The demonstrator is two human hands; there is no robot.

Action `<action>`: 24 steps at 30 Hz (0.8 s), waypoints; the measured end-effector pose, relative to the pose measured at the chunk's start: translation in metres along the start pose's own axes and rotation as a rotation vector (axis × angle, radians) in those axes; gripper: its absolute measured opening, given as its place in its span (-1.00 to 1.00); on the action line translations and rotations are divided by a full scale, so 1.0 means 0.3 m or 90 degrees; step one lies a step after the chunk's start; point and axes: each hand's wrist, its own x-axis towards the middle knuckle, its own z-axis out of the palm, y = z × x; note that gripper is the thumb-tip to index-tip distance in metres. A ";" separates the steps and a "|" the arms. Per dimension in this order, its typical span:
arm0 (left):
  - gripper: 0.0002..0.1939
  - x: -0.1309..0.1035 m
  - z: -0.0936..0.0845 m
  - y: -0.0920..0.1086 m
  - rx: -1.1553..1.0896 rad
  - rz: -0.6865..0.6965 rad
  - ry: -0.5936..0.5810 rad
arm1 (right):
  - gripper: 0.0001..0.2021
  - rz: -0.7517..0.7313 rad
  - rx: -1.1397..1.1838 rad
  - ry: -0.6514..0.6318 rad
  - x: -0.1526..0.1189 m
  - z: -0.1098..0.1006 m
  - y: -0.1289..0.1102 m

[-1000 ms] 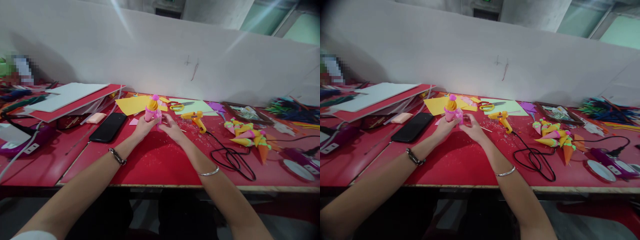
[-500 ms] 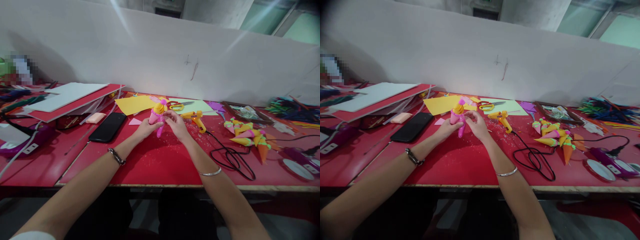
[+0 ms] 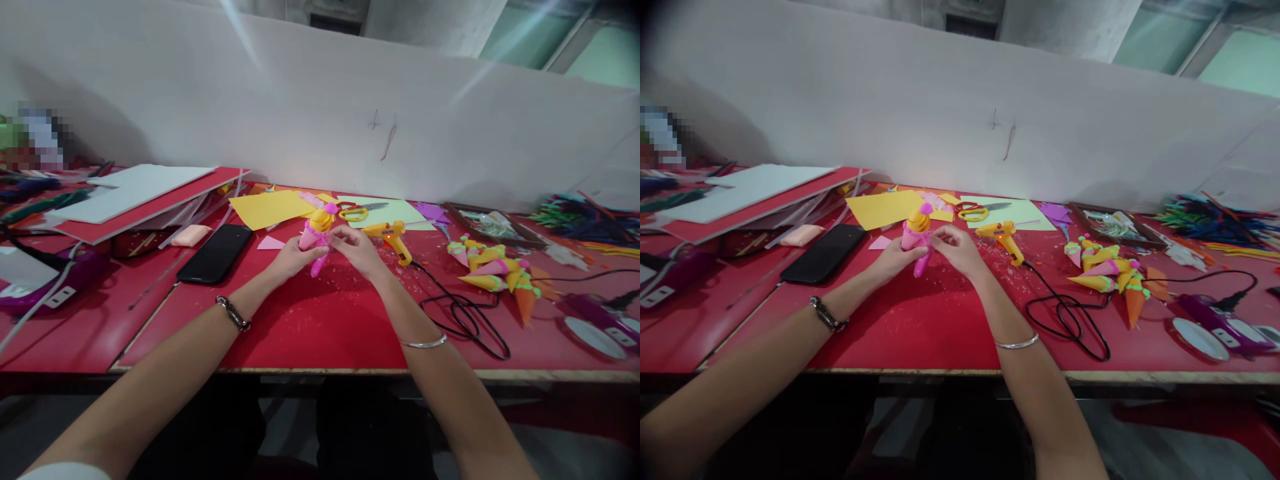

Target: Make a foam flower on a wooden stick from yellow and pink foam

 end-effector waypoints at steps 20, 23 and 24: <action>-0.82 0.002 -0.003 -0.010 0.028 0.003 -0.044 | -0.86 -0.015 -0.016 -0.059 0.000 -0.020 0.031; -0.81 0.005 -0.005 -0.014 0.009 -0.005 -0.032 | -0.85 -0.001 0.016 -0.035 0.000 -0.010 0.035; -0.80 0.006 -0.006 -0.016 0.007 -0.011 -0.029 | -0.85 0.011 0.040 -0.026 0.000 -0.006 0.038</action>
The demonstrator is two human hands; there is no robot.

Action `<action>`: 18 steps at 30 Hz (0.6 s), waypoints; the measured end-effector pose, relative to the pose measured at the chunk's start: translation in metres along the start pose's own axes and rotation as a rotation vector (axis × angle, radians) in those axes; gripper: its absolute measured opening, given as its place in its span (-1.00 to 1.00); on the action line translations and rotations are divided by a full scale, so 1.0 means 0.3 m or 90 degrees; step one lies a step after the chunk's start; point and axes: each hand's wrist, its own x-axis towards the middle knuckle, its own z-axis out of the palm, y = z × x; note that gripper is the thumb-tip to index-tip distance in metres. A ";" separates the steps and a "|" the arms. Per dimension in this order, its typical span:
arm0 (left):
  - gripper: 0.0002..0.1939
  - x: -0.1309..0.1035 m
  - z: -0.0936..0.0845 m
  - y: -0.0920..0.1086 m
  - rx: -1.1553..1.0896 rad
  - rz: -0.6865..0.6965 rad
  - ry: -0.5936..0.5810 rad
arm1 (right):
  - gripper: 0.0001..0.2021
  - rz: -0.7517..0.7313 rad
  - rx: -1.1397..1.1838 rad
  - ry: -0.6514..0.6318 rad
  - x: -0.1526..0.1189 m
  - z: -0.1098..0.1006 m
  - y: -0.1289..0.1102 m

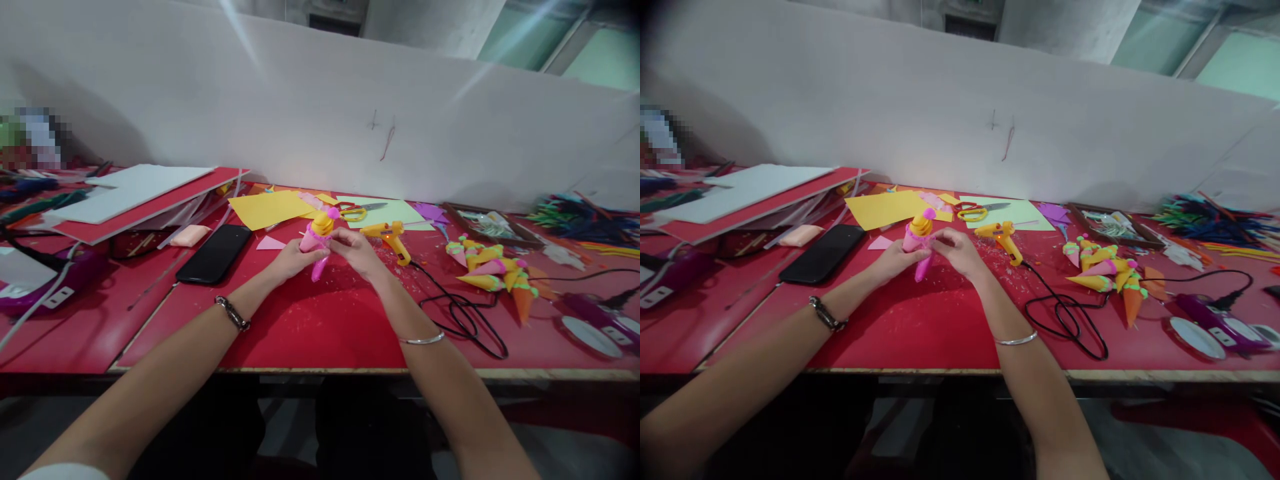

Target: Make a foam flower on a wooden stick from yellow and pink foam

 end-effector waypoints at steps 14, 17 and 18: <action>-0.72 0.010 -0.001 -0.019 0.078 -0.055 0.017 | -0.80 0.090 0.233 0.234 0.019 -0.020 0.020; -0.69 0.010 -0.003 -0.017 0.100 -0.060 0.008 | -0.72 0.110 0.247 0.247 0.019 -0.013 0.018; -0.69 0.009 -0.002 -0.014 0.102 -0.060 0.000 | -0.72 0.111 0.253 0.258 0.019 -0.011 0.017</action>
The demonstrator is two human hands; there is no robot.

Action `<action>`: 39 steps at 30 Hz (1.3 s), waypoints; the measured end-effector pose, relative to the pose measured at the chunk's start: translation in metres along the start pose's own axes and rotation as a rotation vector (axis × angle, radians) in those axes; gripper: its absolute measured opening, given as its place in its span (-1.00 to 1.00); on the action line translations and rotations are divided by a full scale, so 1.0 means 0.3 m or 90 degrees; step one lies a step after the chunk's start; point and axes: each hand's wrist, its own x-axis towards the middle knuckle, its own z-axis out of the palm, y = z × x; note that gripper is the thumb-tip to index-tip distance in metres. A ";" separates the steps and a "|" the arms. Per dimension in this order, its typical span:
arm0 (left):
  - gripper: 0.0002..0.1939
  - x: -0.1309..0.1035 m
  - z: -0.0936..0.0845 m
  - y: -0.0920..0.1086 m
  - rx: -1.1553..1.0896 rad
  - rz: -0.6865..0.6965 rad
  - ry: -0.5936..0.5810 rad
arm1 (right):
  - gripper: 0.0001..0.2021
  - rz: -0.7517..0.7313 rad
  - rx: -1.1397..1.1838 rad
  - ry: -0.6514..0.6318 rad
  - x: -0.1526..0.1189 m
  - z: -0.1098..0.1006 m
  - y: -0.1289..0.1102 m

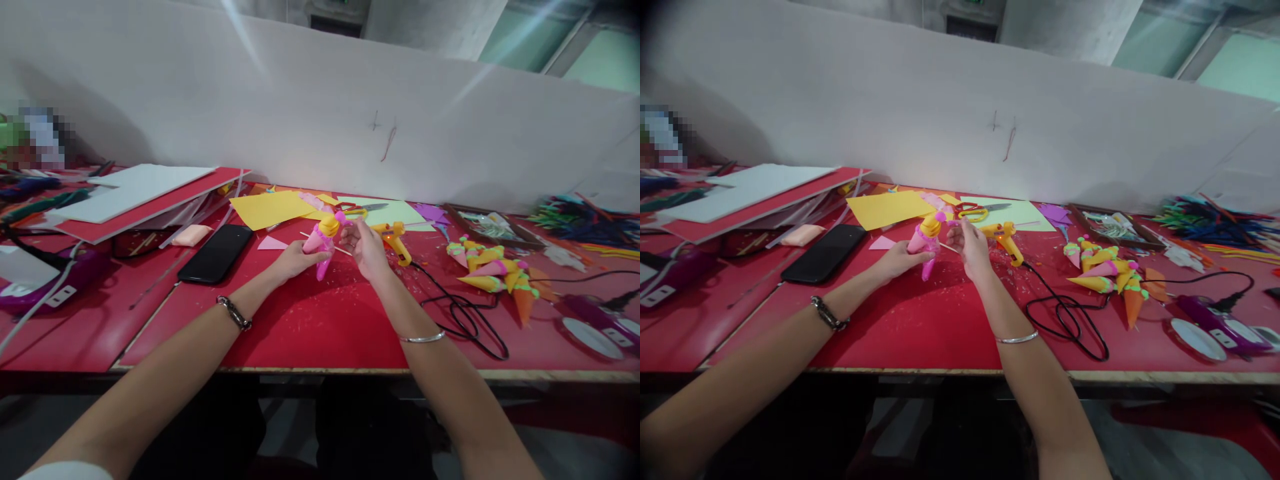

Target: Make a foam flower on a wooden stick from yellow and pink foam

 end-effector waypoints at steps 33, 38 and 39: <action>-0.78 0.005 -0.002 0.031 -0.408 0.103 0.065 | -0.78 -0.035 -0.031 -0.019 -0.004 0.016 0.043; -0.72 0.009 -0.002 0.043 -0.543 -0.008 0.011 | -0.83 -0.068 -0.038 -0.037 -0.020 0.028 0.019; -0.69 0.006 0.000 0.047 -0.545 -0.012 0.004 | -0.83 -0.075 -0.042 -0.041 -0.023 0.031 0.014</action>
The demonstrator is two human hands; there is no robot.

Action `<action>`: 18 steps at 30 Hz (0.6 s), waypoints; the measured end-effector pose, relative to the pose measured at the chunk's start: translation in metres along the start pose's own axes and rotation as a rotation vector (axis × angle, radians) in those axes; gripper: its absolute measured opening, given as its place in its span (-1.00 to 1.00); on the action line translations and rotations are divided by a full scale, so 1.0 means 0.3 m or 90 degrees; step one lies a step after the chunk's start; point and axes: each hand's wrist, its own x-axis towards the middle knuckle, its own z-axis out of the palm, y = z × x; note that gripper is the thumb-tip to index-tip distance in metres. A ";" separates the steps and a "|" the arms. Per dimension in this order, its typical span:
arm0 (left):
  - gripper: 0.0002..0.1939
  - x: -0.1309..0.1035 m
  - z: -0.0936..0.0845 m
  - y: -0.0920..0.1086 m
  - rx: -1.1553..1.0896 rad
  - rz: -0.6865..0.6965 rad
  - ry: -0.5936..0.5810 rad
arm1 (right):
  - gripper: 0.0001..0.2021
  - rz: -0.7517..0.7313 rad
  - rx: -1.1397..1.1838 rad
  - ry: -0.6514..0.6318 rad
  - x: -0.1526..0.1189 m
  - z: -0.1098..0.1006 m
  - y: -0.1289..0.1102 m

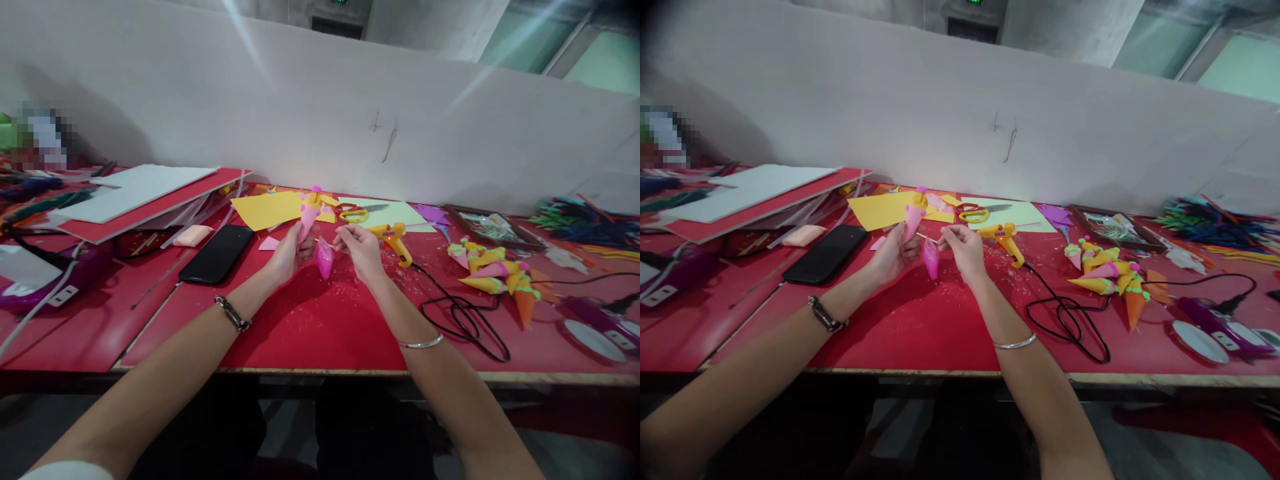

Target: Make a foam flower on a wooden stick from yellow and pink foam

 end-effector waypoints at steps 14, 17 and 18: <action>-0.57 -0.006 0.000 -0.050 0.077 -0.016 -0.109 | -0.81 -0.039 -0.025 0.033 0.003 0.004 0.002; -0.59 -0.008 0.009 -0.051 0.059 -0.012 -0.127 | -0.81 -0.034 -0.016 0.063 0.004 0.000 -0.004; -0.59 -0.010 0.013 -0.050 0.059 -0.013 -0.131 | -0.81 -0.031 -0.010 0.068 0.005 -0.001 -0.005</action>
